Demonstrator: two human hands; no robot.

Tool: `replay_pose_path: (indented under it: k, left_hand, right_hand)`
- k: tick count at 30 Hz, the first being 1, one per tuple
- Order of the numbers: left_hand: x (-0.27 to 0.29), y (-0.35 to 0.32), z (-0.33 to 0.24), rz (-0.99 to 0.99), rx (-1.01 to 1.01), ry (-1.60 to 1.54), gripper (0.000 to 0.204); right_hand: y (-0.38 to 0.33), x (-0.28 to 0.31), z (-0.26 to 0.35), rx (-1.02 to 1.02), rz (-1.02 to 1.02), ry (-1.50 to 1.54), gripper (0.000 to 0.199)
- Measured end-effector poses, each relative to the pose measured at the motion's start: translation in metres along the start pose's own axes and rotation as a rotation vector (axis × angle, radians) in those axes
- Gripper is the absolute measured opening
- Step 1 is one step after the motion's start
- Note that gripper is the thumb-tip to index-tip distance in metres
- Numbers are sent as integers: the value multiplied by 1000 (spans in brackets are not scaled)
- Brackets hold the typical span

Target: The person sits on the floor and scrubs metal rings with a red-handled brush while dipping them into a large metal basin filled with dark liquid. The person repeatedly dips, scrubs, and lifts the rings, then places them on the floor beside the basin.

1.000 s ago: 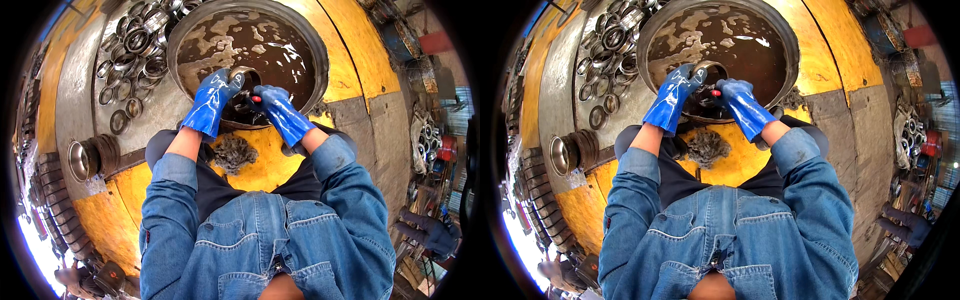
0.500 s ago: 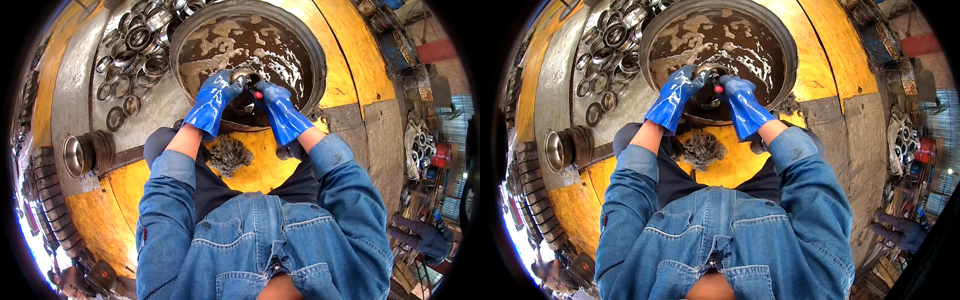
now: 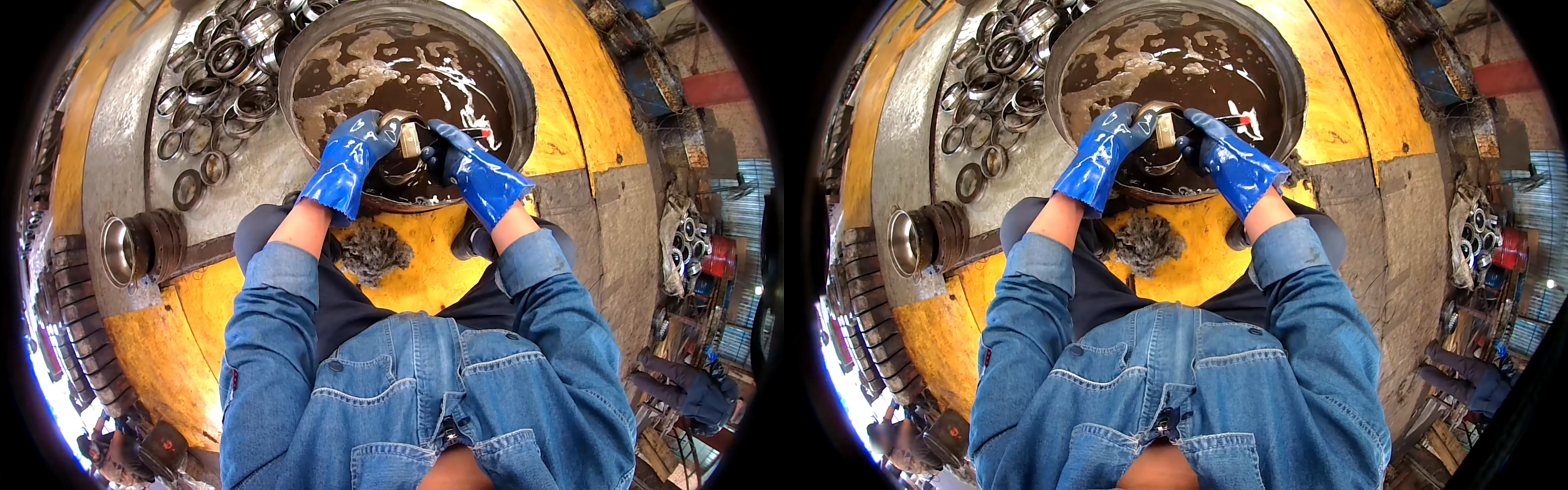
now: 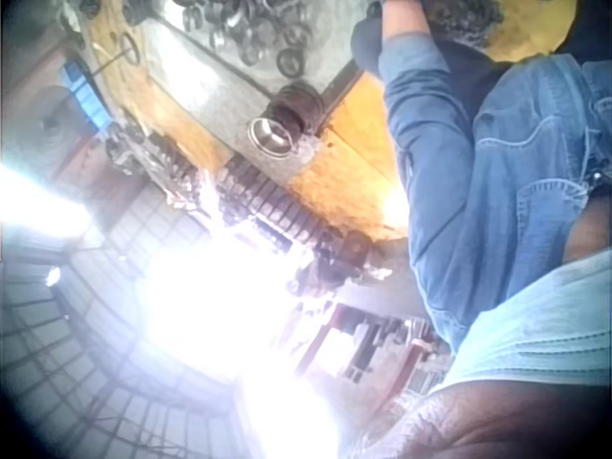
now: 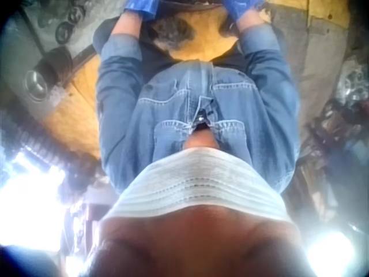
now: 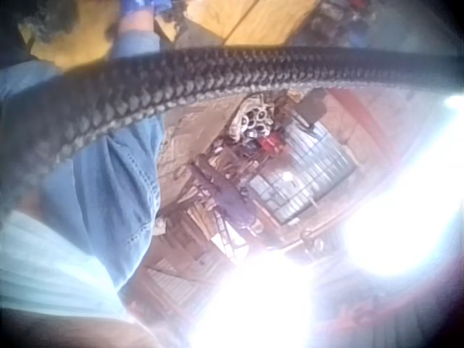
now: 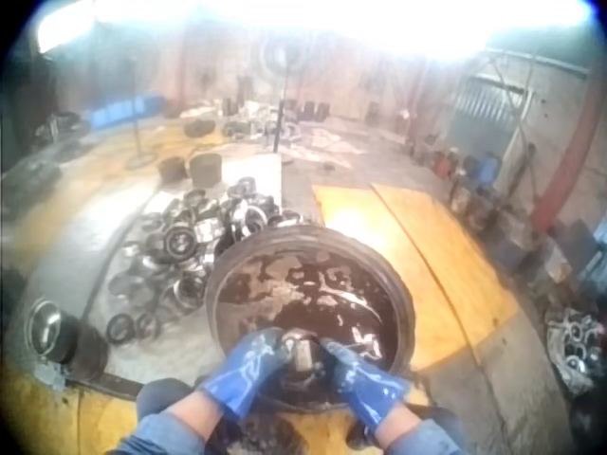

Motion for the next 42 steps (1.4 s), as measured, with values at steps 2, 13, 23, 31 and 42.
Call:
replay_pose_path:
  k: [2,13,23,31,42]
  left_hand:
    - [1,-3,1,-17,15,-25,58]
    - [-3,-12,-25,63,29,174,64]
    - [-4,0,-49,154,139,520,52]
    - [-39,-8,-111,460,-542,1230,37]
    - [-11,-13,-111,256,-550,1072,66]
  right_hand:
    - [-6,8,-11,117,102,-298,33]
    - [-50,-14,38,1033,49,-1789,26]
    - [-18,56,80,725,-227,-1554,37]
    - [-17,67,101,507,-162,-1459,42]
    - [8,76,55,545,-8,-1284,47]
Point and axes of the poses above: each hand's wrist, its own y-axis towards the middle knuckle, its own x-axis out of the back of the hand, z = x × y, the point moved 7 cm from there along y, towards the middle knuckle, and after that the axes turned 11 degrees about x, right-handed, at the moved point
